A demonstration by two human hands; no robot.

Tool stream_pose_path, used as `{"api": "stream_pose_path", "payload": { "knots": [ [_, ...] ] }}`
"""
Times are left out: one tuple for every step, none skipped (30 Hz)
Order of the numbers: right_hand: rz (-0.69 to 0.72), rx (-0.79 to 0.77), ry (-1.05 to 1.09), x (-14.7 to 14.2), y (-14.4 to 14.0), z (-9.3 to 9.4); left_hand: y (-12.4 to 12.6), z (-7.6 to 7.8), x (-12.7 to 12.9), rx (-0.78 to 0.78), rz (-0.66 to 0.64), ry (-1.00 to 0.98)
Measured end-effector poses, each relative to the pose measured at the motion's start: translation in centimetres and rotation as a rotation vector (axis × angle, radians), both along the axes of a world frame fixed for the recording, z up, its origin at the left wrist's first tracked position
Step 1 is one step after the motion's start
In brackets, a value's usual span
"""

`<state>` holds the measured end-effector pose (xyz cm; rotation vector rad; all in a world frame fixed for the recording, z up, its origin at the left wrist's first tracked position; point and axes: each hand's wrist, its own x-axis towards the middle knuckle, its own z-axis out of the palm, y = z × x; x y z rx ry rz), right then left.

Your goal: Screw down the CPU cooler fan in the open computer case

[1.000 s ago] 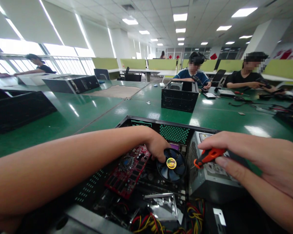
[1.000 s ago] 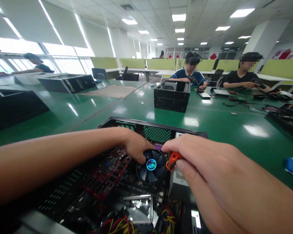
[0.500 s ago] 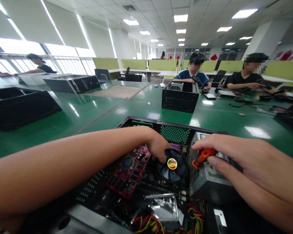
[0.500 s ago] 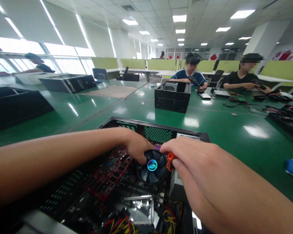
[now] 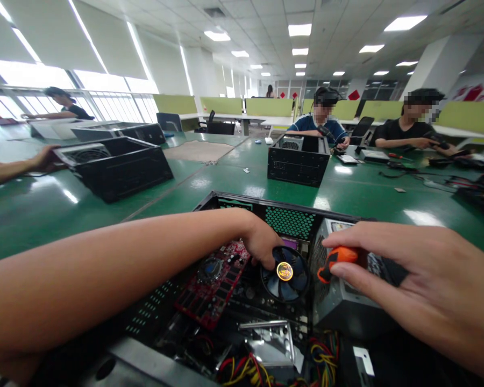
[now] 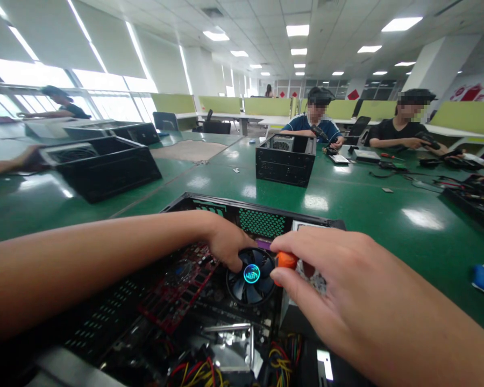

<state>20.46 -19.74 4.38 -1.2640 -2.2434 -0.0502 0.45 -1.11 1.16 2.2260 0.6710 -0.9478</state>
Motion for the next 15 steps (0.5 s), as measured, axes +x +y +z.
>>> {"api": "stream_pose_path", "payload": {
  "knots": [
    [0.017,0.002,-0.009,0.05,0.05,0.0,0.04,-0.05,0.0,0.005,-0.006,-0.002],
    [0.031,0.003,-0.022,0.07,0.08,-0.02,0.08,-0.09,0.01,0.013,-0.013,-0.006],
    [0.046,0.014,-0.035,0.04,0.09,-0.05,0.11,-0.13,0.04,0.024,-0.021,-0.011],
    [0.057,0.027,-0.046,-0.03,0.08,-0.09,0.13,-0.16,0.06,0.037,-0.027,-0.016],
    [0.063,0.042,-0.054,-0.12,0.06,-0.13,0.13,-0.19,0.09,0.049,-0.028,-0.019],
    [0.069,0.051,-0.06,-0.22,0.02,-0.18,0.13,-0.21,0.11,0.054,-0.028,-0.019],
    [0.073,0.057,-0.06,-0.32,-0.02,-0.22,0.11,-0.23,0.13,0.054,-0.026,-0.021],
    [0.069,0.059,-0.052,-0.39,-0.06,-0.25,0.1,-0.24,0.14,0.051,-0.024,-0.025],
    [0.06,0.056,-0.037,-0.44,-0.08,-0.27,0.09,-0.26,0.14,0.048,-0.021,-0.03],
    [0.046,0.051,-0.017,-0.45,-0.09,-0.27,0.08,-0.29,0.14,0.045,-0.02,-0.033],
    [0.033,0.05,0.002,-0.43,-0.07,-0.26,0.08,-0.31,0.14,0.041,-0.021,-0.034],
    [0.025,0.053,0.016,-0.38,-0.03,-0.23,0.09,-0.34,0.14,0.039,-0.022,-0.032],
    [0.02,0.057,0.021,-0.32,0.04,-0.2,0.11,-0.37,0.14,0.039,-0.023,-0.028],
    [0.027,0.063,0.021,-0.24,0.13,-0.15,0.13,-0.39,0.15,0.037,-0.023,-0.023],
    [0.037,0.065,0.02,-0.15,0.22,-0.11,0.16,-0.41,0.17,0.037,-0.023,-0.02]
  ]
}}
